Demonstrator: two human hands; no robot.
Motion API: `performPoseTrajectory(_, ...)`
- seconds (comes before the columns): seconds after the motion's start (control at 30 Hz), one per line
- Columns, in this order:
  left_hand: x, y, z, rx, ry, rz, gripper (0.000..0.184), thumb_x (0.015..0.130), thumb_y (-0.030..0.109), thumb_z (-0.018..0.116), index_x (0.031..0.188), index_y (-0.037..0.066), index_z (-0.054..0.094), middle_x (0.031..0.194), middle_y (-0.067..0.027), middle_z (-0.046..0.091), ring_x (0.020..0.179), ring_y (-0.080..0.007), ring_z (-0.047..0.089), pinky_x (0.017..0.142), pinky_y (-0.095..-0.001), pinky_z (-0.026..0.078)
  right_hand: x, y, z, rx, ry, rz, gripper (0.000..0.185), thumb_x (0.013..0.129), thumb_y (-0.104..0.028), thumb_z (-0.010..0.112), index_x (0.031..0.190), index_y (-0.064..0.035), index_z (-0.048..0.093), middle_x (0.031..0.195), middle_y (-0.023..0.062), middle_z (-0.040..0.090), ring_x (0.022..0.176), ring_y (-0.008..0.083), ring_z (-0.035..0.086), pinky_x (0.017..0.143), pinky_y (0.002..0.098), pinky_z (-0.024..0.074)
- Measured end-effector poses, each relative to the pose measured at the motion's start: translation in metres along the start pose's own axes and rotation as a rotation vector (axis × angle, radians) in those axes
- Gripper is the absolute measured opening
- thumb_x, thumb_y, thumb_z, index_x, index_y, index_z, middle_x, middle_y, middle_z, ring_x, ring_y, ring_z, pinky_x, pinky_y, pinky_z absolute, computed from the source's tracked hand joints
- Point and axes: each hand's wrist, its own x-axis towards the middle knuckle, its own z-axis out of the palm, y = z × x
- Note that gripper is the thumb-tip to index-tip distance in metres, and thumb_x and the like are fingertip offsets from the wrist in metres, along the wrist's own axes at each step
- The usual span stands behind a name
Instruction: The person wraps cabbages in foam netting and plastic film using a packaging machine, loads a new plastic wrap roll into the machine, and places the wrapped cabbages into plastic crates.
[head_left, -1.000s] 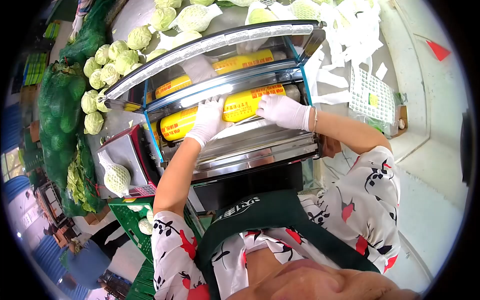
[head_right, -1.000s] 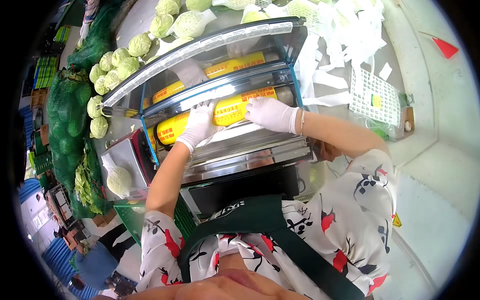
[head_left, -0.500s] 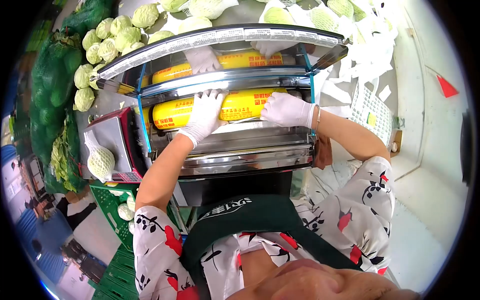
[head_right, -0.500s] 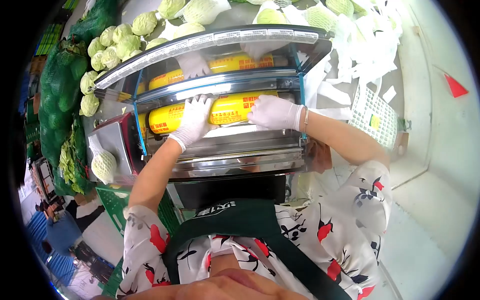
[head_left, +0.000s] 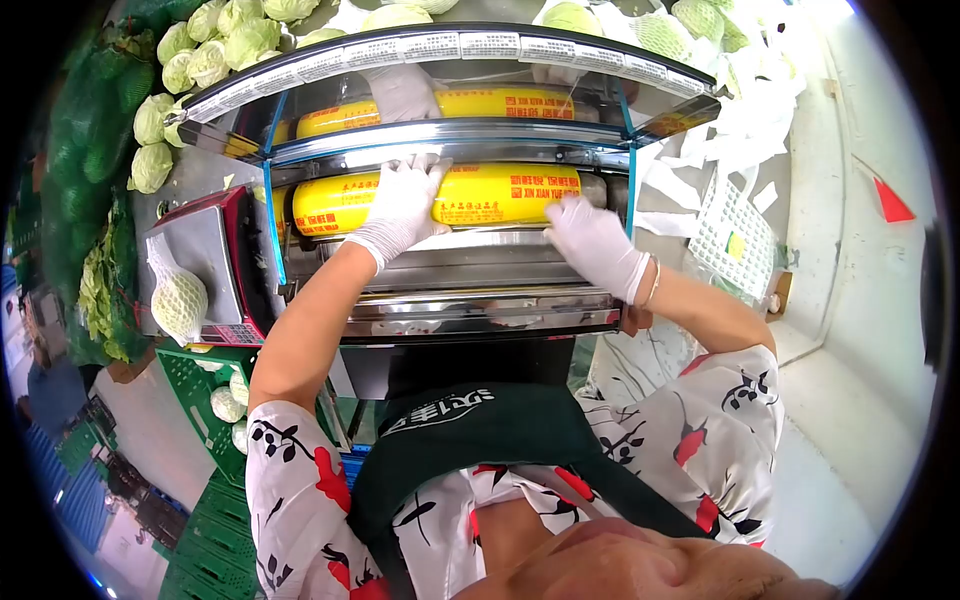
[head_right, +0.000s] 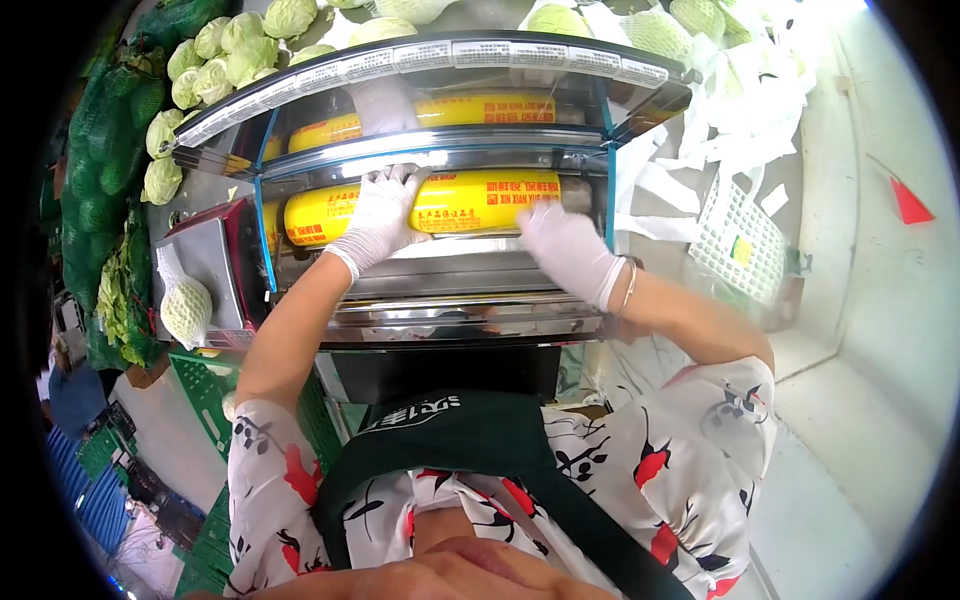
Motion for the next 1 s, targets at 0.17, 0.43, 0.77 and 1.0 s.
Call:
performPoseTrajectory(0.17,0.002,0.0,0.0,0.004,0.0,-0.007,0.098,0.069,0.047,0.087,0.148,0.012,0.042,0.139,-0.0129,0.049,0.131,-0.0286,0.047,0.112,-0.0464,0.033,0.007,0.016,0.004,-0.222,-0.044,0.028,0.019,0.077,-0.008,0.062,0.095,-0.0006,0.063,0.095,0.0122,0.059,0.089,0.0257,0.06,0.065,0.0304,0.0556)
performPoseTrajectory(0.43,0.002,-0.003,0.006,-0.027,0.03,0.008,0.1,0.066,0.047,0.088,0.147,0.009,0.043,0.138,-0.0129,0.05,0.13,-0.0292,0.048,0.111,-0.0447,0.033,-0.004,0.022,-0.008,-0.272,-0.089,-0.167,0.01,0.075,-0.011,0.062,0.082,-0.005,0.065,0.082,0.0097,0.06,0.086,0.0237,0.059,0.069,0.032,0.0527)
performPoseTrajectory(0.77,0.002,-0.004,0.009,-0.035,0.031,0.0,0.1,0.066,0.047,0.088,0.147,0.01,0.043,0.138,-0.0122,0.05,0.132,-0.0282,0.046,0.112,-0.0442,0.033,-0.009,0.005,-0.034,-0.198,0.003,-0.272,0.01,0.079,-0.012,0.06,0.085,-0.0058,0.065,0.104,0.0103,0.064,0.112,0.0317,0.058,0.106,0.0406,0.0435)
performPoseTrajectory(1.0,0.0,-0.002,0.007,-0.026,0.051,-0.002,0.096,0.068,0.048,0.087,0.145,0.009,0.044,0.137,-0.0133,0.049,0.13,-0.0284,0.047,0.111,-0.0432,0.033,0.005,0.052,-0.015,0.136,-0.245,-0.3,0.008,0.083,-0.007,0.059,0.089,-0.0071,0.053,0.087,0.0135,0.065,0.091,0.0335,0.065,0.108,0.0448,0.045)
